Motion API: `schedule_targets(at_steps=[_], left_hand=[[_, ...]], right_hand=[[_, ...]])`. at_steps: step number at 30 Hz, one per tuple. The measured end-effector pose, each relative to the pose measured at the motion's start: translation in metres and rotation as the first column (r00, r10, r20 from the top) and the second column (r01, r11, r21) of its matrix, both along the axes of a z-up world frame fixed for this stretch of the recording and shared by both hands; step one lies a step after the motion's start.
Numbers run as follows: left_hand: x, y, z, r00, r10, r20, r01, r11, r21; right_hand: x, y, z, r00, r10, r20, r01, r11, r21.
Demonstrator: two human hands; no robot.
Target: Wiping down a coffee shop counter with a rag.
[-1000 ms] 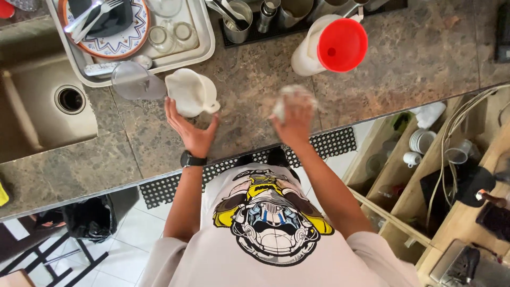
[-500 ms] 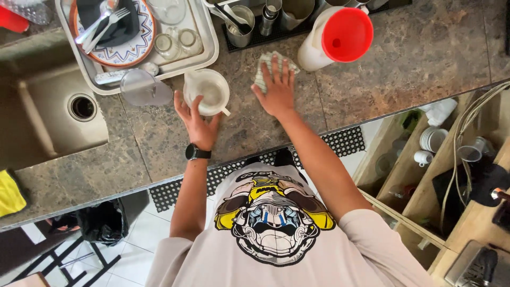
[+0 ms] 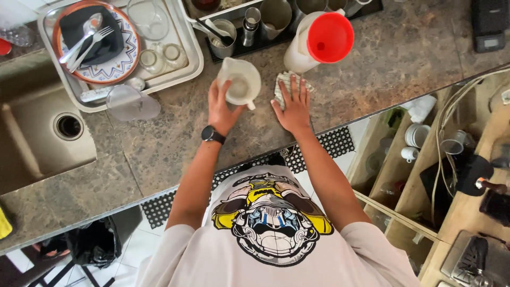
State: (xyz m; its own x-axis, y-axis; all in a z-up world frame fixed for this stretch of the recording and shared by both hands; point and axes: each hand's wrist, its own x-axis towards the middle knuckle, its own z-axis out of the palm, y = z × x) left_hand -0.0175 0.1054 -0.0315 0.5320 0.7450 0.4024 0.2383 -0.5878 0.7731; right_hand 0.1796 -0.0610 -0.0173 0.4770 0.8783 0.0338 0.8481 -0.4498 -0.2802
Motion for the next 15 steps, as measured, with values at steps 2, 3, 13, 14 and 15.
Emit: schedule_targets(at_steps=[2,3,13,14,15], left_hand=[[0.019,-0.003,-0.002,0.999,-0.030,-0.018,0.030,0.999,0.012],[0.030,-0.005,-0.003,0.998,-0.053,-0.043,0.054,0.998,0.023],[0.105,-0.021,-0.011,0.986,-0.158,-0.054,0.162,0.983,0.083],[0.109,-0.023,-0.001,0.985,-0.170,-0.033,0.172,0.982,0.075],[0.113,-0.026,0.008,0.983,-0.181,-0.013,0.182,0.981,0.066]], right_hand=[[0.011,-0.006,-0.008,0.997,-0.075,0.018,0.075,0.997,-0.030],[0.018,-0.009,-0.012,0.989,-0.143,0.031,0.145,0.988,-0.060],[0.021,-0.041,-0.001,0.971,-0.239,0.002,0.239,0.971,-0.021],[0.019,-0.045,-0.002,0.970,-0.243,0.005,0.243,0.970,-0.004],[0.018,-0.049,-0.004,0.969,-0.247,0.007,0.247,0.969,0.012]])
